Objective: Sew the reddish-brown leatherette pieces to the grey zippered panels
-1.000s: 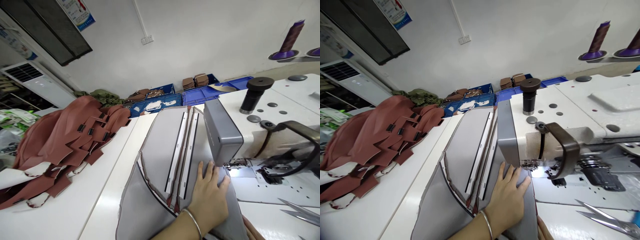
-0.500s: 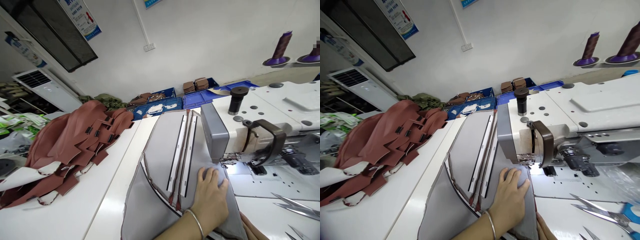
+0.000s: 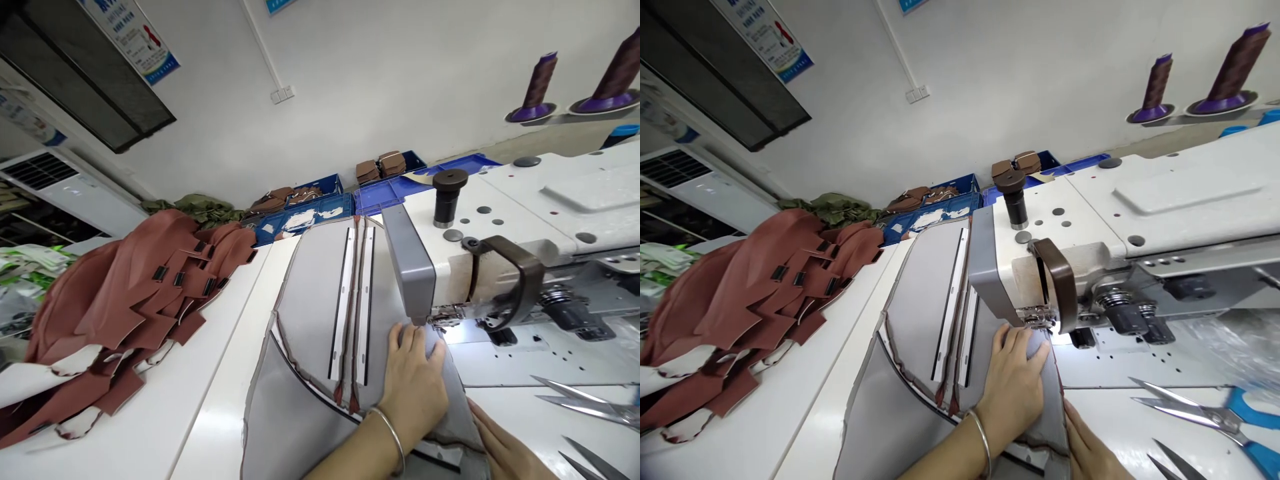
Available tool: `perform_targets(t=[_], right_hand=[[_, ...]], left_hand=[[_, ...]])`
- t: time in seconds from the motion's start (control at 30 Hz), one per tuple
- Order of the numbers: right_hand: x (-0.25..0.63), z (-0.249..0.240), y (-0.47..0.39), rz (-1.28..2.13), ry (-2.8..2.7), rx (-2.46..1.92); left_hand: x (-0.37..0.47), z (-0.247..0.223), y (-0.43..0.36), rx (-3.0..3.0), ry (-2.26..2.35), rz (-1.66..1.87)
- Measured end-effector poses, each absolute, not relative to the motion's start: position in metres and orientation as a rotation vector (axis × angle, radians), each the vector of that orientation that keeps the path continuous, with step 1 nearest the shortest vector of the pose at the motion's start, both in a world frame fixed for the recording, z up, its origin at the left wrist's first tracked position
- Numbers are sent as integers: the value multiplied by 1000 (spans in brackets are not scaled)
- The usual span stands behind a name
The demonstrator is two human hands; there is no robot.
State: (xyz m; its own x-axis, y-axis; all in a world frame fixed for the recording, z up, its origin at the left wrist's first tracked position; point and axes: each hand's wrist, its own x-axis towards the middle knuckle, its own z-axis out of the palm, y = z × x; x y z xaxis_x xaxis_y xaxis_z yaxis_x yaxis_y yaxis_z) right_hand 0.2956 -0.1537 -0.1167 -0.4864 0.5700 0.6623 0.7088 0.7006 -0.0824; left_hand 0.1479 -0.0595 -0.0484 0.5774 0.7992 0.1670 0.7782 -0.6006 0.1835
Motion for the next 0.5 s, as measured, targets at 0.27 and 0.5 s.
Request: perform_targets(t=[0.27, 0.5], right_hand=[[294, -117, -159, -225, -2234, -1026], [293, -133, -163, -179, -2187, -1066]], left_hand=[[150, -58, -75, 2724, 1421, 591], [155, -65, -84, 2821, 1406, 492]])
